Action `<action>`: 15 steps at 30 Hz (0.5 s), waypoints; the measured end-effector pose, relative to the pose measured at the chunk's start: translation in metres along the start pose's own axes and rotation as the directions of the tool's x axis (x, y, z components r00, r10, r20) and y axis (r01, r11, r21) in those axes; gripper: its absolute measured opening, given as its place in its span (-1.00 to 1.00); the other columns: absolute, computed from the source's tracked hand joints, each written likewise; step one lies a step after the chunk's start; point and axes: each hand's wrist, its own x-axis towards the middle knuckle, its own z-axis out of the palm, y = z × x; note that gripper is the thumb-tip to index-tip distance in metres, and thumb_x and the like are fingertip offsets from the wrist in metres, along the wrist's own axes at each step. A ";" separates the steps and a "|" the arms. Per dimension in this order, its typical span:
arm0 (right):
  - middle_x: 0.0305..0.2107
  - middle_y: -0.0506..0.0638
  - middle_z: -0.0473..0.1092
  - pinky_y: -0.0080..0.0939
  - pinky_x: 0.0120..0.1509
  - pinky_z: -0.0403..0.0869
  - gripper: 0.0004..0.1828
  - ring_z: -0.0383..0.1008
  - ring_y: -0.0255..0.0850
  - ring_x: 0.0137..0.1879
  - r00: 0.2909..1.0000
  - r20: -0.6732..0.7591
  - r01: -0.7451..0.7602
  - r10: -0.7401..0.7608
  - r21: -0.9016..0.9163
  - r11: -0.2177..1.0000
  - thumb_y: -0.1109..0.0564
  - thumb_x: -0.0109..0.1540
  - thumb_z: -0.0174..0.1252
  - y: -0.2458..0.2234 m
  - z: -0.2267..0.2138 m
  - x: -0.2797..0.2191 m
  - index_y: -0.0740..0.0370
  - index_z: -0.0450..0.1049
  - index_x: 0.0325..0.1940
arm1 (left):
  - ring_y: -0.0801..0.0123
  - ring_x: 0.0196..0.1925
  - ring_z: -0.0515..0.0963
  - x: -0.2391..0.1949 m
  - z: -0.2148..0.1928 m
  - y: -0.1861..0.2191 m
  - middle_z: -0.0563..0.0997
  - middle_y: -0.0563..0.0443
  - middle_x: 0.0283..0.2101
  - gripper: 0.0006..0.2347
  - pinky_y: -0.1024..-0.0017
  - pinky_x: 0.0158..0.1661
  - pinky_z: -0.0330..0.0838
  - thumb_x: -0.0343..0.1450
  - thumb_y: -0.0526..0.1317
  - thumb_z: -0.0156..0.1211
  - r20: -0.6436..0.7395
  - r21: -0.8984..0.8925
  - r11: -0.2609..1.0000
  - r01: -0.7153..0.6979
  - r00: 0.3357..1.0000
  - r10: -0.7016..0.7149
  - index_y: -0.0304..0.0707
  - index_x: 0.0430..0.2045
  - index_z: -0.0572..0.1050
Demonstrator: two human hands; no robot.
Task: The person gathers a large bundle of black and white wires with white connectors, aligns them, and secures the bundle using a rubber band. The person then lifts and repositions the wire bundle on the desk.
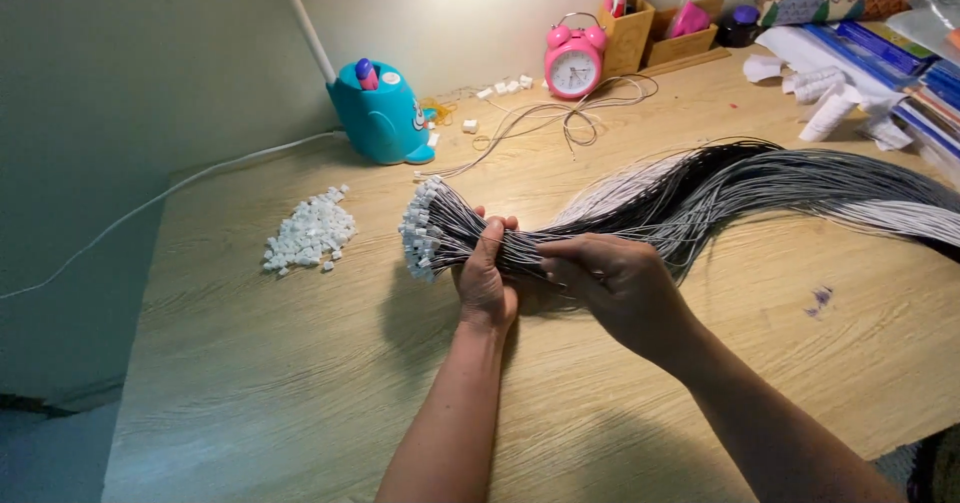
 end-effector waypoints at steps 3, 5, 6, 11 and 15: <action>-0.45 0.02 0.60 -0.31 -0.18 0.57 -0.80 0.56 -0.36 -0.34 0.913 -0.068 -0.375 0.402 0.246 0.894 0.17 0.20 0.19 0.006 0.003 -0.022 0.18 0.64 -0.12 | 0.25 -0.32 0.68 0.005 -0.004 -0.003 0.56 -0.06 -0.42 -0.69 0.34 -0.19 0.62 0.28 -0.53 0.21 0.042 0.012 1.000 -0.022 0.999 0.022 -0.38 -0.11 0.39; -0.46 0.05 0.59 -0.29 -0.19 0.58 -0.78 0.57 -0.32 -0.36 0.876 -0.058 -0.439 0.479 0.316 0.841 0.19 0.20 0.19 0.015 0.016 -0.032 0.21 0.63 -0.10 | 0.25 -0.31 0.68 0.007 -0.005 -0.003 0.57 -0.07 -0.41 -0.69 0.33 -0.18 0.62 0.28 -0.52 0.22 0.050 0.027 0.999 -0.026 0.998 0.025 -0.38 -0.11 0.40; -0.46 0.08 0.59 -0.27 -0.20 0.59 -0.76 0.58 -0.29 -0.37 0.834 -0.043 -0.495 0.550 0.381 0.781 0.21 0.20 0.19 0.020 0.021 -0.038 0.24 0.62 -0.07 | 0.24 -0.30 0.68 0.007 -0.005 -0.003 0.57 -0.07 -0.40 -0.69 0.33 -0.18 0.62 0.29 -0.51 0.24 0.061 0.039 0.999 -0.030 0.998 0.028 -0.38 -0.12 0.40; -0.45 0.22 0.58 -0.20 -0.20 0.59 -0.71 0.61 -0.15 -0.37 0.714 0.061 -0.622 0.697 0.511 0.593 0.20 0.21 0.17 0.016 0.036 -0.046 0.33 0.57 0.00 | 0.21 -0.29 0.68 0.004 -0.004 -0.001 0.56 -0.09 -0.39 -0.66 0.28 -0.15 0.61 0.28 -0.50 0.26 0.087 0.047 0.998 -0.042 0.996 0.038 -0.38 -0.08 0.39; -0.45 0.26 0.55 -0.20 -0.27 0.59 -0.70 0.61 -0.08 -0.40 0.603 0.227 -0.724 0.764 0.557 0.406 0.19 0.23 0.14 0.032 0.043 -0.053 0.39 0.53 0.00 | 0.22 -0.26 0.67 0.006 -0.006 -0.001 0.56 -0.09 -0.37 -0.63 0.29 -0.13 0.60 0.26 -0.51 0.29 0.134 0.105 0.992 -0.065 0.990 0.050 -0.37 -0.06 0.38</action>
